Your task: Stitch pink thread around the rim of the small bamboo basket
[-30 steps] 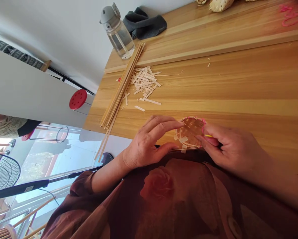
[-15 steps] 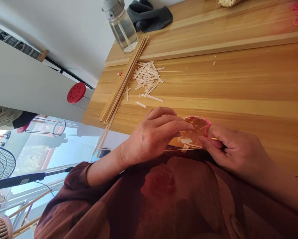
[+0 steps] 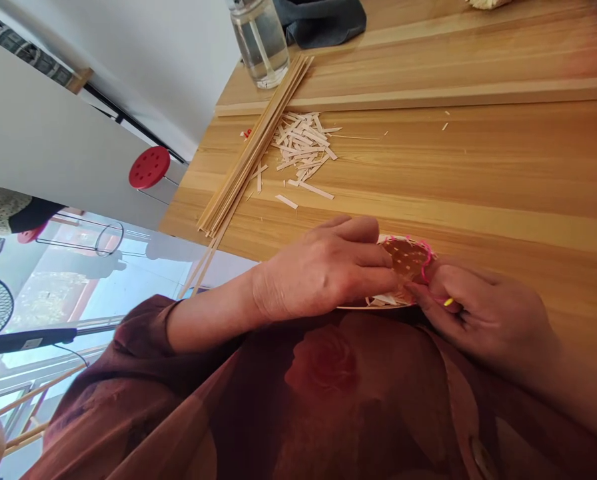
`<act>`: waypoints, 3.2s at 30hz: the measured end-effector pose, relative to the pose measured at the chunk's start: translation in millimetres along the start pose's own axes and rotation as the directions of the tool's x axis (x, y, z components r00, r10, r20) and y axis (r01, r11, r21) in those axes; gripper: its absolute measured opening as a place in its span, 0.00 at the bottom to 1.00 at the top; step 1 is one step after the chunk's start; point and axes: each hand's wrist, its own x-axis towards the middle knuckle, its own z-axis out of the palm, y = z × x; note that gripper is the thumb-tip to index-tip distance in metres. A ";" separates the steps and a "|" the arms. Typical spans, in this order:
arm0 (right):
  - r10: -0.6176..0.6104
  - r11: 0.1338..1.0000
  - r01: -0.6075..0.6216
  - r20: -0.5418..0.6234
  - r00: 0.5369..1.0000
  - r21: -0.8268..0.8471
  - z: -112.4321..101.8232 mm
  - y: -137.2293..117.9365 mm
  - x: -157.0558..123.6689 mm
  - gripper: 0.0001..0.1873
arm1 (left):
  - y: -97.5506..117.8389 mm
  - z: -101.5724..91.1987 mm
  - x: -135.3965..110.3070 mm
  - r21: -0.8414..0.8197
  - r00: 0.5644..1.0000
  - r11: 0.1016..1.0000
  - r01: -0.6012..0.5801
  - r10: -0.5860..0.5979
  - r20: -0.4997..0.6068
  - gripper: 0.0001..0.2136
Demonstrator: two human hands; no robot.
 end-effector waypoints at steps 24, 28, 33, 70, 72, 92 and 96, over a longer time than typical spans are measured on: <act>0.018 0.992 -0.030 0.100 0.995 0.124 -5.9 -15.6 1.7 0.13 | 0.0 14.5 43.2 -0.343 0.910 0.915 0.214 -0.059 0.410 0.10; 0.042 0.991 -0.056 0.118 0.992 0.121 -7.1 -15.9 0.9 0.12 | -0.1 18.4 39.0 -0.335 0.922 0.924 0.187 -0.048 0.383 0.11; 0.052 0.992 -0.066 0.126 0.991 0.106 -7.2 -14.2 -0.3 0.12 | 1.1 18.9 36.6 -0.277 0.937 0.950 0.143 -0.040 0.348 0.11; 0.008 0.971 -0.056 -0.201 0.980 -0.234 13.0 -6.3 -2.5 0.19 | 21.7 12.2 -5.7 0.115 0.966 0.990 0.085 -0.110 0.233 0.12; 0.006 0.970 -0.058 -0.216 0.976 -0.235 14.7 -6.7 0.7 0.19 | 21.7 17.7 -9.4 0.111 0.960 0.987 0.120 -0.143 0.239 0.12; 0.038 0.977 -0.085 -0.229 0.973 -0.198 14.0 -9.8 8.1 0.16 | 25.2 38.2 -19.6 0.292 0.986 0.944 0.153 -0.163 0.011 0.15; 0.030 0.975 -0.079 -0.226 0.974 -0.210 17.8 -8.5 6.1 0.17 | 26.2 37.2 -18.9 0.264 0.985 0.953 0.148 -0.165 0.045 0.14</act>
